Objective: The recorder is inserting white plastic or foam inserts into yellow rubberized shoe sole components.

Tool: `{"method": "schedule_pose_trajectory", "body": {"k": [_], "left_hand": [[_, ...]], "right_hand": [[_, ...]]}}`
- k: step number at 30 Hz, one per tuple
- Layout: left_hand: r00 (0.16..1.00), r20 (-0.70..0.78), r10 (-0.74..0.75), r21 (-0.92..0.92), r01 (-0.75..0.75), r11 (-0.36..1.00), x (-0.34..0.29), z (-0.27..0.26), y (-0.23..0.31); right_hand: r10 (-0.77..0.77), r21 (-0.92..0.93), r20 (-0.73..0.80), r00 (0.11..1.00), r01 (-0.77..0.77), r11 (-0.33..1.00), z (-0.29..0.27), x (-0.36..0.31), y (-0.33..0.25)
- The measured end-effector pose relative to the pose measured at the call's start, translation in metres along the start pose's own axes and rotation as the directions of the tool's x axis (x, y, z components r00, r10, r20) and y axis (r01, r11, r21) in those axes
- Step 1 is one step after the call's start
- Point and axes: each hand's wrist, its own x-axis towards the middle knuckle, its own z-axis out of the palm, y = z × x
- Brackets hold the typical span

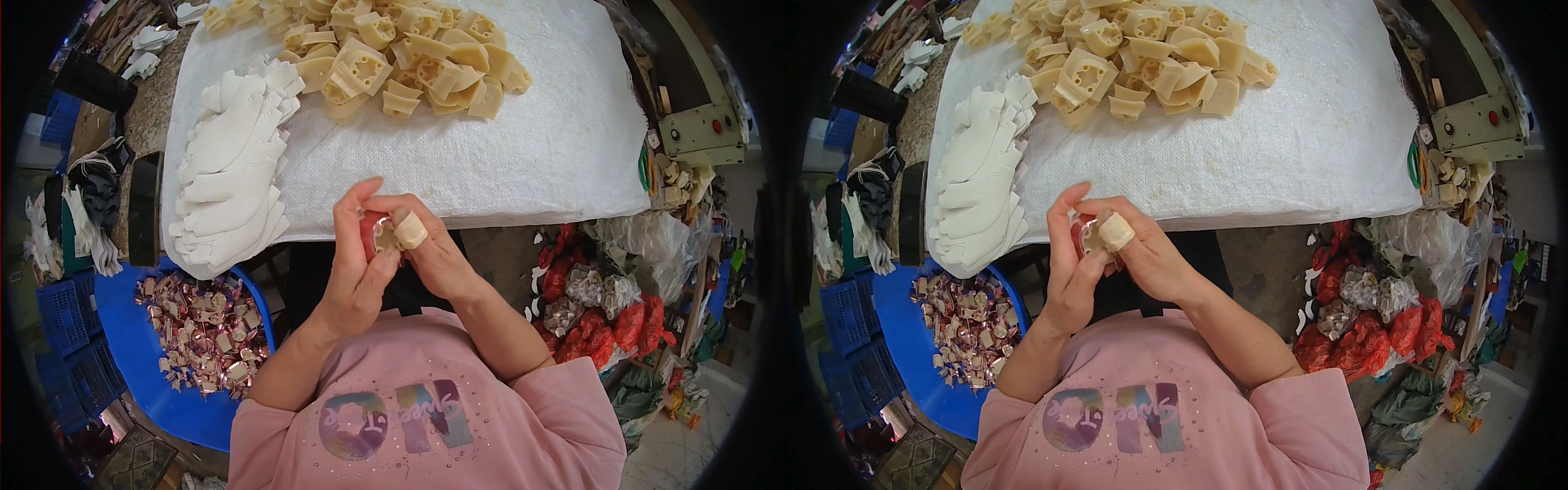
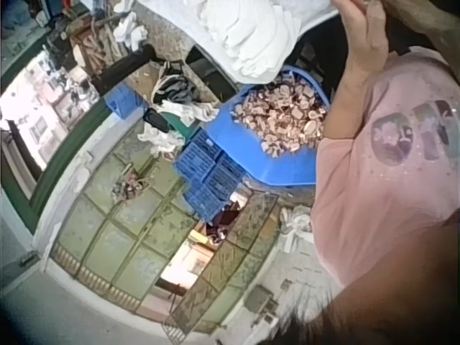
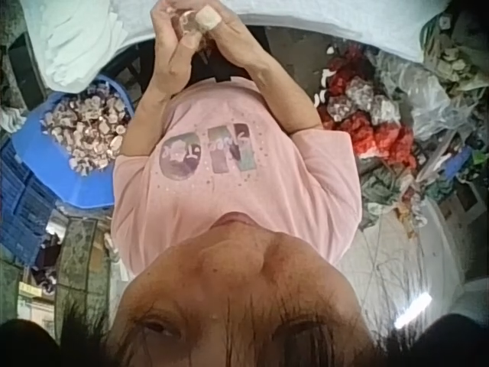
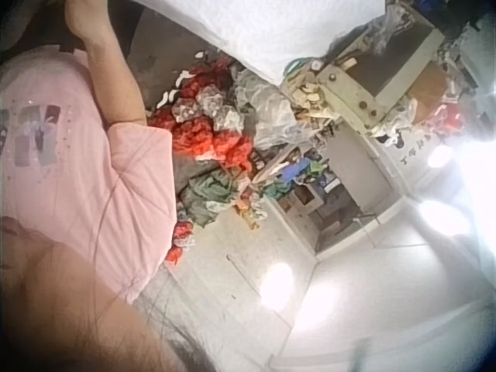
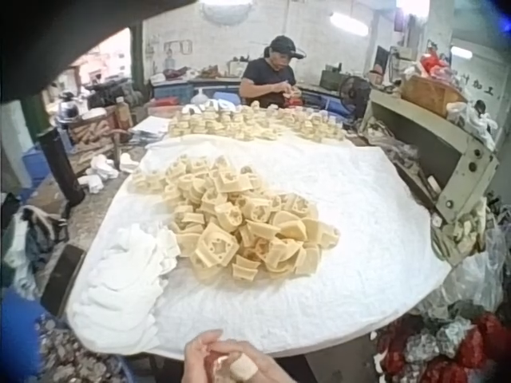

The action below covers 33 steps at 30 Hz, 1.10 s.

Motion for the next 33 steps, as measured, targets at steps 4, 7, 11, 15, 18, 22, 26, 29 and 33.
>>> {"method": "schedule_pose_trajectory", "body": {"k": [4,7,11,15,18,22,26,29,33], "left_hand": [[0.993,-0.010,-0.116,-0.190,0.112,0.975,0.002,-0.003,0.003],[0.999,0.001,-0.033,-0.276,0.032,0.961,0.001,-0.013,-0.001],[0.929,0.203,0.311,0.625,-0.367,0.689,0.002,-0.017,-0.004],[0.950,-0.030,0.312,0.444,-0.267,0.855,0.003,-0.008,0.003],[1.000,-0.011,-0.018,0.221,0.020,0.975,0.002,-0.015,0.002],[0.996,-0.014,0.089,0.413,-0.076,0.908,0.005,-0.021,0.012],[0.979,0.053,0.196,0.515,-0.195,0.835,0.005,-0.018,0.020],[0.980,0.063,0.188,0.536,-0.192,0.822,0.004,-0.013,0.018],[0.991,0.012,0.137,0.524,-0.123,0.843,0.007,-0.011,0.016]], "right_hand": [[0.034,0.126,-0.067,0.997,-0.026,0.992,-0.005,-0.002,-0.006],[-0.413,-0.696,-0.005,0.911,0.293,0.655,-0.019,0.004,-0.018],[-0.031,-0.773,0.002,1.000,0.021,0.633,0.001,0.004,-0.039],[-0.281,-0.509,-0.058,0.958,0.214,0.834,-0.006,0.001,-0.020],[-0.258,-0.540,-0.054,0.965,0.189,0.820,-0.013,0.002,-0.018],[0.056,-0.164,-0.030,0.998,-0.060,0.985,-0.028,0.014,-0.016],[0.093,-0.126,0.132,0.987,-0.076,0.989,-0.035,0.015,-0.024],[-0.092,-0.459,0.160,0.983,0.157,0.875,-0.033,0.013,-0.022],[-0.003,-0.463,-0.098,0.995,-0.043,0.885,-0.019,0.009,-0.021]]}}
